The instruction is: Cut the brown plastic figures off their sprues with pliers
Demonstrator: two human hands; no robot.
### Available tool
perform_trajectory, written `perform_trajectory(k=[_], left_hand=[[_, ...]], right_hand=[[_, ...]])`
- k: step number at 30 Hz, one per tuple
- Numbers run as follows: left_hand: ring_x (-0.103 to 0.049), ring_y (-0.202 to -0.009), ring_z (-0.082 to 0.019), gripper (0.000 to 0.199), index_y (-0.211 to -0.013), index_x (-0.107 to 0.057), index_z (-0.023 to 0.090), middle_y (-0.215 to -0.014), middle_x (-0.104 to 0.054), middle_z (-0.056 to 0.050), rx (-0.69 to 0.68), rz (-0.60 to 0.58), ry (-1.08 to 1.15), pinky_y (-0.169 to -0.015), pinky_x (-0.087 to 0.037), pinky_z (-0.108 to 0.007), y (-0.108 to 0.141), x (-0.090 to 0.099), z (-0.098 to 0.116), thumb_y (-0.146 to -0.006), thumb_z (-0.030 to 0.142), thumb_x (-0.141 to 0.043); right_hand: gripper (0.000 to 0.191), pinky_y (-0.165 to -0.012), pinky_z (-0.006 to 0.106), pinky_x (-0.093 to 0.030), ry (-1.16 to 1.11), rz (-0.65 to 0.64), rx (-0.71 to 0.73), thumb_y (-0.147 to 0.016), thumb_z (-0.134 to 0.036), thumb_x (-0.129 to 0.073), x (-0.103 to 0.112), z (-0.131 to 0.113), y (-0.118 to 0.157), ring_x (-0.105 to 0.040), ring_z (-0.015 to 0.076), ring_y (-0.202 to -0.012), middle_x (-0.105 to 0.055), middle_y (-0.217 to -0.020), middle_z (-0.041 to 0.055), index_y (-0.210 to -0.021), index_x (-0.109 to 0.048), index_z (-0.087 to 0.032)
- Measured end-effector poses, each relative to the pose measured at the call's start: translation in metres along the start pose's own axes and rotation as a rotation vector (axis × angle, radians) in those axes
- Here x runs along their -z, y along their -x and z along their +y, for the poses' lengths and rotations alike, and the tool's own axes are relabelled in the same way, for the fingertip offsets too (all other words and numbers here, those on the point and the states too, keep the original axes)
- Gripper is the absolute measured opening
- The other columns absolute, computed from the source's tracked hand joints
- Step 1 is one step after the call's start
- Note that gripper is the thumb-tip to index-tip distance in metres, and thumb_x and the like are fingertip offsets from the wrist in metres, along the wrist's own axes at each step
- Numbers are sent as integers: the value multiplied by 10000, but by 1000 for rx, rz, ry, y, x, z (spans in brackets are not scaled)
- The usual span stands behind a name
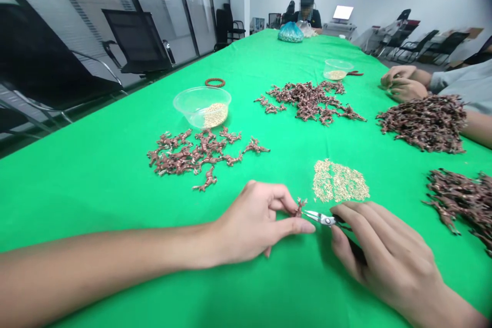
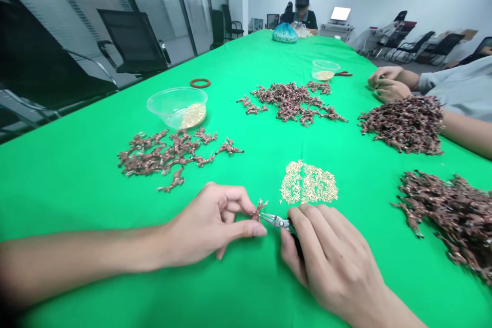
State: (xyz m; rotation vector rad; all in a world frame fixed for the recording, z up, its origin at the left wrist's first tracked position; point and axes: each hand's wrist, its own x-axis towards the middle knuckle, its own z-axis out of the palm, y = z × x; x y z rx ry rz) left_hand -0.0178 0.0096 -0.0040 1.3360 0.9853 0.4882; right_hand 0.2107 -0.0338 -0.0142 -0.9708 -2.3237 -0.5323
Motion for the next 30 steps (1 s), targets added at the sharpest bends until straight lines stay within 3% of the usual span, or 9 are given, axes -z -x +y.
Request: perform_trajectory(k=[17, 20, 23, 27, 30], left_hand=[[-461, -353, -51, 375, -857, -609, 160, -688, -677, -8, -32, -6, 7, -311, -333, -151, 0, 0, -3, -742, 469, -787], [-473, -356, -57, 355, -860, -624, 155, -676, -672, -11, -63, -11, -18, -319, -325, -158, 1, 1, -3, -755, 453, -785], [-461, -371, -51, 333, -848, -628, 151, -617, -623, 16, -122, -13, -71, -350, -307, -156, 1, 1, -1, -767, 432, -785], [-304, -413, -27, 326, -790, -609, 148, -551, -512, 60, -251, 46, -188, -382, -221, -158, 3, 0, 3, -774, 419, -789], [-272, -436, -37, 333, -783, -605, 148, -553, -489, 59, -309, 81, -278, -400, -204, -182, 5, 1, 3, -796, 438, -768]], right_hand=[[224, -654, 373, -471, 32, 30, 57, -840, -151, -718, 0, -2, 0, -625, 249, -745, -700, -847, 159, -997, -643, -10], [147, -610, 336, -444, 8, 2, 23, -878, -151, -667, 2, -5, 0, -626, 224, -726, -693, -835, 145, -977, -626, -50], [50, -559, 278, -426, -114, -43, -128, -932, -160, -572, 4, -11, -4, -602, 154, -644, -673, -794, 89, -914, -603, -125], [241, -430, 235, -357, -369, -171, -467, -976, -249, -484, 7, -16, -10, -448, 85, -421, -517, -548, -37, -764, -580, -190], [385, -370, 226, -326, -618, -307, -678, -985, -363, -459, 10, -16, -10, -419, 95, -396, -447, -490, -40, -640, -525, -204]])
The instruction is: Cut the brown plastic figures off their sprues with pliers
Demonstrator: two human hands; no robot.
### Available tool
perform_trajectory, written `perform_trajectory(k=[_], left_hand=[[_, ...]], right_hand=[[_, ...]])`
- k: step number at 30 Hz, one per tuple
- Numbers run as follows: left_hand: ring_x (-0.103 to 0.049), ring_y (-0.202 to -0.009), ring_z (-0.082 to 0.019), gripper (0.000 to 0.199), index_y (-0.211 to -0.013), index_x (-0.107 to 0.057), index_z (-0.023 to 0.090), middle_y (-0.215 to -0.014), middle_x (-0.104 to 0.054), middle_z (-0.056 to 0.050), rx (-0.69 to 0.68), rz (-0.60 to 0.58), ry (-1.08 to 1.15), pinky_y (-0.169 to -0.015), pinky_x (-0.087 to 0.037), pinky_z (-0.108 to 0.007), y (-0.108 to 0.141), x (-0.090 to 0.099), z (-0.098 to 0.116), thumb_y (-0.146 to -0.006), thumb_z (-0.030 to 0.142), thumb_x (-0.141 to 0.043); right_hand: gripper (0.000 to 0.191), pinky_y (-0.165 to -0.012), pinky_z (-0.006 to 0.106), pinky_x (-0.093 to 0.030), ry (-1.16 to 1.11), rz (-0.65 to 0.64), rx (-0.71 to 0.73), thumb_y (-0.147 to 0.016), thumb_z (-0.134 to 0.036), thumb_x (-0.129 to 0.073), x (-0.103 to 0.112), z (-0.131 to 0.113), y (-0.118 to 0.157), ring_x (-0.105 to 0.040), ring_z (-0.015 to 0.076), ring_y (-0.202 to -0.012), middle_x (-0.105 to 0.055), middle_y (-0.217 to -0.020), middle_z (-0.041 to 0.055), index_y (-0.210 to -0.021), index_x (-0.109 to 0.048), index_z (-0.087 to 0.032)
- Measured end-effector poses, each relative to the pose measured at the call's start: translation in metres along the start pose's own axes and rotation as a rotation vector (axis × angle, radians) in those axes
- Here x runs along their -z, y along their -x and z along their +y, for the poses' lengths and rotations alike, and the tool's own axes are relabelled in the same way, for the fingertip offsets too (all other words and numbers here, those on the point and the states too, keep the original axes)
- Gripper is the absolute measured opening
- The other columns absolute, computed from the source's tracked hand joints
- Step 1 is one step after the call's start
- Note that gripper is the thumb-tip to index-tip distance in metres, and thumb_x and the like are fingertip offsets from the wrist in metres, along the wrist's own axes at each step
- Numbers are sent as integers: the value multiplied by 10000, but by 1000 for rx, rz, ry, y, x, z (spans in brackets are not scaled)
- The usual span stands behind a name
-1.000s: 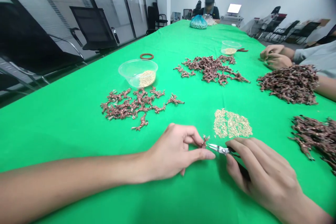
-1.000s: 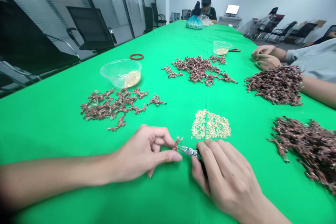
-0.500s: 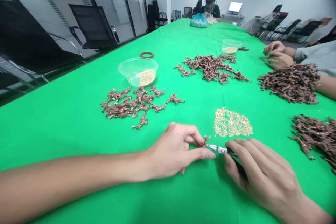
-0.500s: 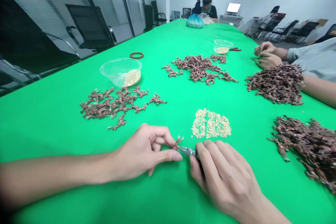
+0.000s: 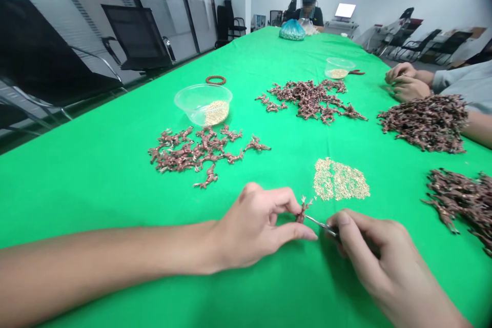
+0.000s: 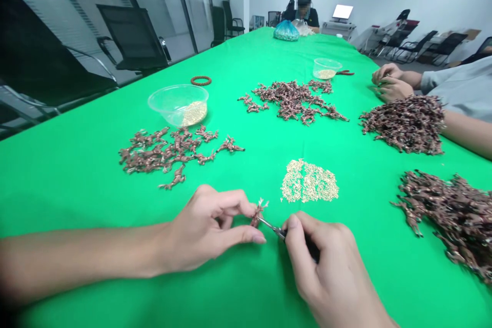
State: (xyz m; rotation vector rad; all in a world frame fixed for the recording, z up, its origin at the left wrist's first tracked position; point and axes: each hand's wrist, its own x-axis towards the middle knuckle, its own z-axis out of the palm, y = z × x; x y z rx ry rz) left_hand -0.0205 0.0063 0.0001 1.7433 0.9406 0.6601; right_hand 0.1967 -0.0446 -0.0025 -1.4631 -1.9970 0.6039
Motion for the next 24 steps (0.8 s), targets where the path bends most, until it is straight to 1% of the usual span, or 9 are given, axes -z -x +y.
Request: perform_trajectory(k=[4, 5, 7, 9, 10, 13, 15, 18, 24], left_hand=[[-262, -431, -51, 302, -833, -624, 161, -503, -381, 86, -59, -2, -62, -425, -227, -207, 3, 1, -4, -819, 436, -748], [-258, -429, -54, 300, -833, -626, 163, -494, -363, 90, -62, 2, -65, -426, -225, -211, 3, 1, -4, -814, 435, -753], [-257, -429, -57, 309, -817, -627, 165, -484, -375, 88, -41, 13, -46, -423, -219, -217, 2, 1, -4, -797, 440, -766], [-282, -422, -56, 331, -795, -617, 165, -487, -428, 77, 17, 16, 20, -411, -225, -212, 0, 0, -2, -775, 451, -782], [-305, -413, -56, 343, -788, -607, 166, -486, -448, 73, 57, 14, 67, -402, -235, -207, -1, -1, -1, -764, 455, -790], [-399, -375, -61, 368, -798, -573, 173, -496, -497, 68, 184, -4, 217, -367, -283, -187, -4, -2, -1, -745, 458, -800], [-437, -367, -68, 372, -826, -572, 175, -547, -554, 51, 232, -18, 279, -341, -304, -184, -4, -2, -3, -744, 461, -796], [-456, -371, -65, 376, -859, -589, 169, -667, -644, 9, 254, -56, 314, -313, -319, -181, -5, -2, -6, -745, 467, -788], [-454, -363, -51, 377, -863, -605, 160, -746, -705, -25, 266, -88, 332, -307, -327, -173, -5, -1, -6, -736, 462, -792]], right_hand=[[460, -331, 208, -363, -391, -191, -284, -974, -500, -443, 1, -2, 2, -488, 116, -381, -536, -503, -8, -676, -593, -184], [489, -325, 211, -374, -458, -208, -332, -971, -531, -429, 1, -4, 1, -494, 119, -361, -552, -496, -3, -684, -607, -178], [534, -324, 212, -392, -502, -199, -337, -976, -553, -395, 1, -7, 0, -503, 121, -342, -564, -480, 2, -657, -602, -178], [501, -349, 204, -409, -389, -143, -225, -991, -494, -402, 3, -7, -3, -524, 118, -371, -565, -482, -4, -642, -587, -186], [449, -368, 200, -414, -282, -83, -138, -994, -439, -428, 3, -6, -3, -536, 115, -397, -570, -498, -10, -658, -590, -189], [179, -498, 213, -471, 147, 218, 207, -952, -249, -536, 4, 5, -4, -613, 123, -543, -653, -662, 9, -830, -646, -178], [106, -659, 276, -520, 418, 351, 463, -906, -182, -599, 4, 14, -3, -671, 178, -721, -713, -848, 83, -968, -665, -128], [244, -719, 365, -522, 654, 407, 682, -819, -203, -737, 4, 23, -2, -668, 244, -778, -725, -906, 142, -1018, -672, -77], [329, -673, 401, -519, 814, 434, 879, -695, -185, -854, 11, 18, -3, -674, 264, -700, -740, -840, 166, -958, -705, -54]])
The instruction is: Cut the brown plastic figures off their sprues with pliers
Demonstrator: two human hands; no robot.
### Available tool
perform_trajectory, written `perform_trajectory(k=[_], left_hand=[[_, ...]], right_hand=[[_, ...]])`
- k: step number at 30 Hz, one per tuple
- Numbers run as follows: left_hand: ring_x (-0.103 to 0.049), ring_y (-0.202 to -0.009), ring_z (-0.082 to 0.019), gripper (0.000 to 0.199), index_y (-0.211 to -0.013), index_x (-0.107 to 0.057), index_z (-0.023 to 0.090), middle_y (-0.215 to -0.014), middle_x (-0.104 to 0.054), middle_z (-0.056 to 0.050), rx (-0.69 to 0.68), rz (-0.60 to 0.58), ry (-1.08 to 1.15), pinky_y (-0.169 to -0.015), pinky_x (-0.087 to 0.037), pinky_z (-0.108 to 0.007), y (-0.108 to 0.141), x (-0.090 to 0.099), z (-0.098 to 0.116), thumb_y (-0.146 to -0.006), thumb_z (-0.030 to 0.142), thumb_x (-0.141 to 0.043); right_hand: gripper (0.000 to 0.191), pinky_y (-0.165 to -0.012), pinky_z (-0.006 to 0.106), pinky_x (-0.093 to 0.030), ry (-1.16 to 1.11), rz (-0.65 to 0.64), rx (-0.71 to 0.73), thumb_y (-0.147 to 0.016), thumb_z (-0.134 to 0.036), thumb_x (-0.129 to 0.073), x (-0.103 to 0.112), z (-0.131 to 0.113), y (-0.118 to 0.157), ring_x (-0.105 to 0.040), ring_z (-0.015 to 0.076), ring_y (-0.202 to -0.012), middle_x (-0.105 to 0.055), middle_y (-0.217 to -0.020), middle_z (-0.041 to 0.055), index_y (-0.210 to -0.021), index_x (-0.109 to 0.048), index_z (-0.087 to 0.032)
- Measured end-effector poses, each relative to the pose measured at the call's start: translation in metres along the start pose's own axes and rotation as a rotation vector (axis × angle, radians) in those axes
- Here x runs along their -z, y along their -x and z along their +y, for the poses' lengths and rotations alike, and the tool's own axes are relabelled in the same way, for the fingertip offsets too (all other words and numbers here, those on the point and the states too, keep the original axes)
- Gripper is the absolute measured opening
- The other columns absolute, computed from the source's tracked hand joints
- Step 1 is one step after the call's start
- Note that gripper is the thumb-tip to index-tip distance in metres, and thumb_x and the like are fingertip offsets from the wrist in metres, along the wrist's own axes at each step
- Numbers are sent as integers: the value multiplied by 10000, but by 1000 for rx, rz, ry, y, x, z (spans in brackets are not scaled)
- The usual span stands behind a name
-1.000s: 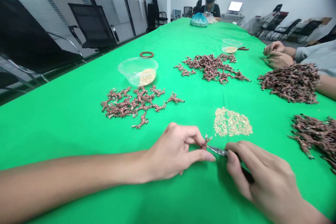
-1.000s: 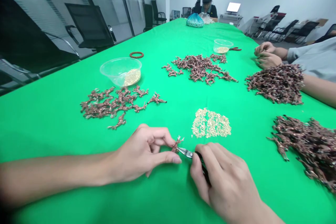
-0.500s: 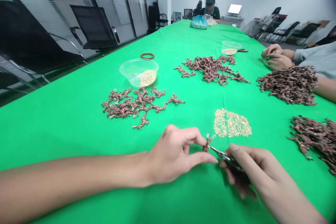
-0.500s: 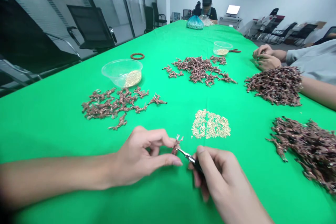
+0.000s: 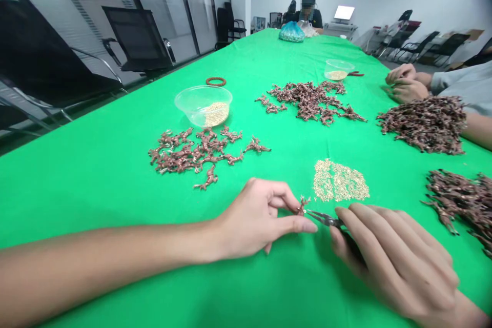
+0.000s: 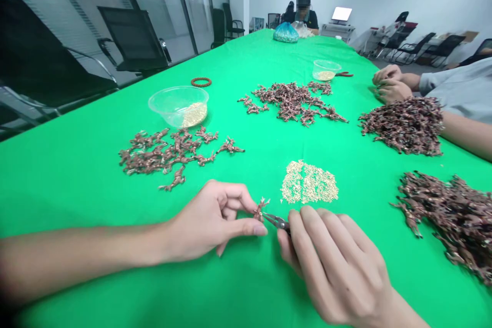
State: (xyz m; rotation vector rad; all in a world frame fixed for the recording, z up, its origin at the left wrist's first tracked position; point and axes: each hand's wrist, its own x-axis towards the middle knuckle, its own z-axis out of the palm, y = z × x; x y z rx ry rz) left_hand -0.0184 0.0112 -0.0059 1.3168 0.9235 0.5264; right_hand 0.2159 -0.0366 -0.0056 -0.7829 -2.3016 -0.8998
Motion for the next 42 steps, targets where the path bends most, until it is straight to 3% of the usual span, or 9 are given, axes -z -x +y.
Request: perform_trajectory(k=[8, 24, 35, 42], left_hand=[[-451, -370, -53, 397, -868, -620, 157, -769, -721, -30, 15, 9, 0, -297, -335, -176, 0, -1, 0, -724, 484, -793], [-475, -355, -46, 417, -849, -627, 133, -766, -732, -56, 19, -14, 1, -309, -322, -163, 1, 0, 2, -696, 468, -821], [-473, -345, -46, 409, -875, -633, 134, -795, -740, -63, 11, -31, -18, -308, -345, -170, 0, 1, 3, -714, 467, -808], [-476, -342, -45, 402, -850, -634, 137, -777, -744, -52, 23, -27, -53, -300, -344, -160, 2, 1, 5, -697, 455, -827]], right_hand=[[349, -692, 396, -523, 53, 26, 74, -692, -191, -863, 1, 0, -1, -690, 243, -686, -765, -819, 112, -987, -715, -78], [298, -661, 392, -496, 36, -2, 116, -708, -220, -856, 9, 2, -6, -679, 234, -669, -760, -806, 96, -946, -730, -92], [389, -666, 425, -488, 28, -4, 184, -671, -212, -888, 9, 4, -4, -678, 234, -657, -773, -803, 111, -980, -722, -45], [373, -672, 406, -487, 10, 9, 110, -671, -206, -884, 6, -2, -2, -662, 231, -675, -761, -796, 109, -967, -710, -59]])
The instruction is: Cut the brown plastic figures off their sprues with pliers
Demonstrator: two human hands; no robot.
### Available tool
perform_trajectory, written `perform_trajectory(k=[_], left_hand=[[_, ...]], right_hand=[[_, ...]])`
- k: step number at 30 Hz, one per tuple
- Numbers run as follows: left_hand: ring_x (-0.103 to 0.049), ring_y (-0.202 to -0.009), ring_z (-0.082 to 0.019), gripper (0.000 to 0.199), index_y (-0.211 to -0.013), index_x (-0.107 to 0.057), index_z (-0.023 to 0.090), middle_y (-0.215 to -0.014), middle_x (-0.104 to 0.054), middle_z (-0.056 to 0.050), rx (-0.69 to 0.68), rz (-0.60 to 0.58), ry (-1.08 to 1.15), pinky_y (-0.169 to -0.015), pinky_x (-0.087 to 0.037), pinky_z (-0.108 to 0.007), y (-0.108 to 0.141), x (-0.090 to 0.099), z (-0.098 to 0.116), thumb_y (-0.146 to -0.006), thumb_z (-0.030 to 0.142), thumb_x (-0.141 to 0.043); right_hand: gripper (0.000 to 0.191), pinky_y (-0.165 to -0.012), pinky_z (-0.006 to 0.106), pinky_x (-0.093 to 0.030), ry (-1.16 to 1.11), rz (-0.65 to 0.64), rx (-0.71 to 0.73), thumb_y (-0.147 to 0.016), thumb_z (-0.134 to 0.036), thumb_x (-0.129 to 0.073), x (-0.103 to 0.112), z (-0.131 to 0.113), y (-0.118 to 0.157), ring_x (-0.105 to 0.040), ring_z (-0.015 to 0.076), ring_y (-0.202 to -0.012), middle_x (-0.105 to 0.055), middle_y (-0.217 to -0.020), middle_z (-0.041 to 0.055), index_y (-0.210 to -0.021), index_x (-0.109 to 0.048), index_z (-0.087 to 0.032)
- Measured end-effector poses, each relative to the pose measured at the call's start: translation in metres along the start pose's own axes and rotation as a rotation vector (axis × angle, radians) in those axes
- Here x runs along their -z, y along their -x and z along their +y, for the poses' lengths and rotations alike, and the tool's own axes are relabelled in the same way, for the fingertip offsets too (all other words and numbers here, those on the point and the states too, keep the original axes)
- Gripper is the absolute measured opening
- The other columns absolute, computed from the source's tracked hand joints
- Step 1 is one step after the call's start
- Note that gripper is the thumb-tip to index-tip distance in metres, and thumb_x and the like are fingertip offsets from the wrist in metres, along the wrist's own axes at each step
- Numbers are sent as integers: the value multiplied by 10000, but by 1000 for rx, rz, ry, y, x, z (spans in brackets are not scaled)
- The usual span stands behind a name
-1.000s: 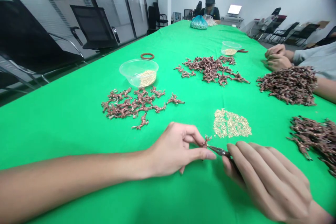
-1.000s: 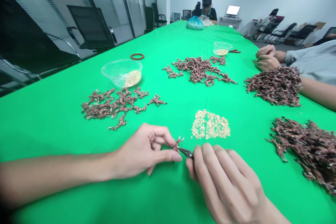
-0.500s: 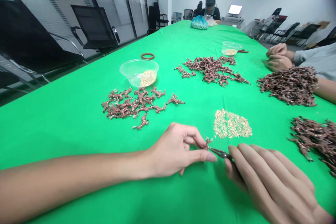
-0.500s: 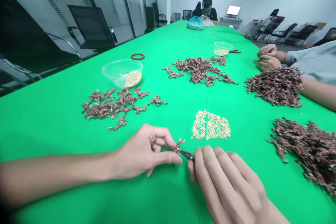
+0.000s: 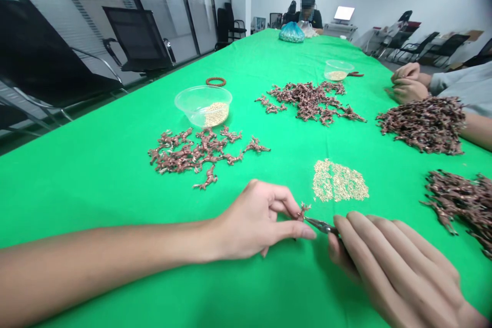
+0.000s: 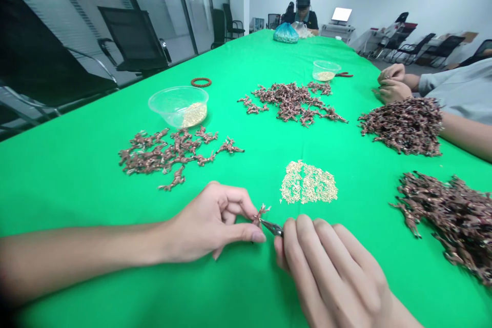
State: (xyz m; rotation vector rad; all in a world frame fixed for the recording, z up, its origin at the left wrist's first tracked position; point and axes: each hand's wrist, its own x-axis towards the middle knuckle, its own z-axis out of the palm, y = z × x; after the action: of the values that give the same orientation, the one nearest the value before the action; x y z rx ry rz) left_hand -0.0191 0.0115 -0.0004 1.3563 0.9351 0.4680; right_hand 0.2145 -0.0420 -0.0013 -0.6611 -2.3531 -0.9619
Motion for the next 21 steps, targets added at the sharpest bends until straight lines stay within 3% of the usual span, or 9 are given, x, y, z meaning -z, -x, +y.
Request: perform_trajectory(k=[4, 7, 12, 17, 21], left_hand=[[-469, -331, -42, 391, -832, -636, 132, -678, -701, -13, -26, 30, -14, -296, -318, -152, 1, -2, 2, -695, 438, -837], [-459, -338, -39, 362, -816, -641, 126, -552, -616, 37, -85, 45, -39, -314, -285, -144, 2, -3, 3, -707, 408, -839], [-296, -362, -12, 333, -760, -644, 114, -470, -516, 71, -223, 90, -125, -354, -170, -172, 2, -3, 0, -706, 368, -852], [-252, -374, -18, 343, -764, -640, 119, -442, -473, 82, -229, 90, -142, -366, -141, -191, 3, -3, -3, -707, 386, -849], [-345, -354, -29, 355, -786, -628, 129, -480, -539, 57, -159, 68, -63, -340, -192, -167, 2, -4, -2, -705, 398, -845]], right_hand=[[240, -686, 360, -505, -133, -30, -273, -775, -158, -783, -4, -8, -2, -644, 217, -711, -729, -805, 113, -968, -673, -67], [94, -607, 289, -473, -292, -87, -443, -876, -127, -639, -4, -12, -7, -625, 163, -660, -690, -781, 88, -963, -643, -92], [45, -523, 222, -439, -493, -142, -651, -914, -151, -575, -2, -14, -10, -561, 85, -523, -632, -687, 1, -887, -605, -169], [60, -558, 224, -455, -479, -133, -630, -903, -129, -578, -1, -13, -9, -599, 95, -570, -662, -728, 11, -938, -606, -170], [92, -612, 245, -470, -429, -105, -581, -897, -108, -575, -2, -14, -9, -628, 119, -648, -677, -783, 45, -970, -619, -141]])
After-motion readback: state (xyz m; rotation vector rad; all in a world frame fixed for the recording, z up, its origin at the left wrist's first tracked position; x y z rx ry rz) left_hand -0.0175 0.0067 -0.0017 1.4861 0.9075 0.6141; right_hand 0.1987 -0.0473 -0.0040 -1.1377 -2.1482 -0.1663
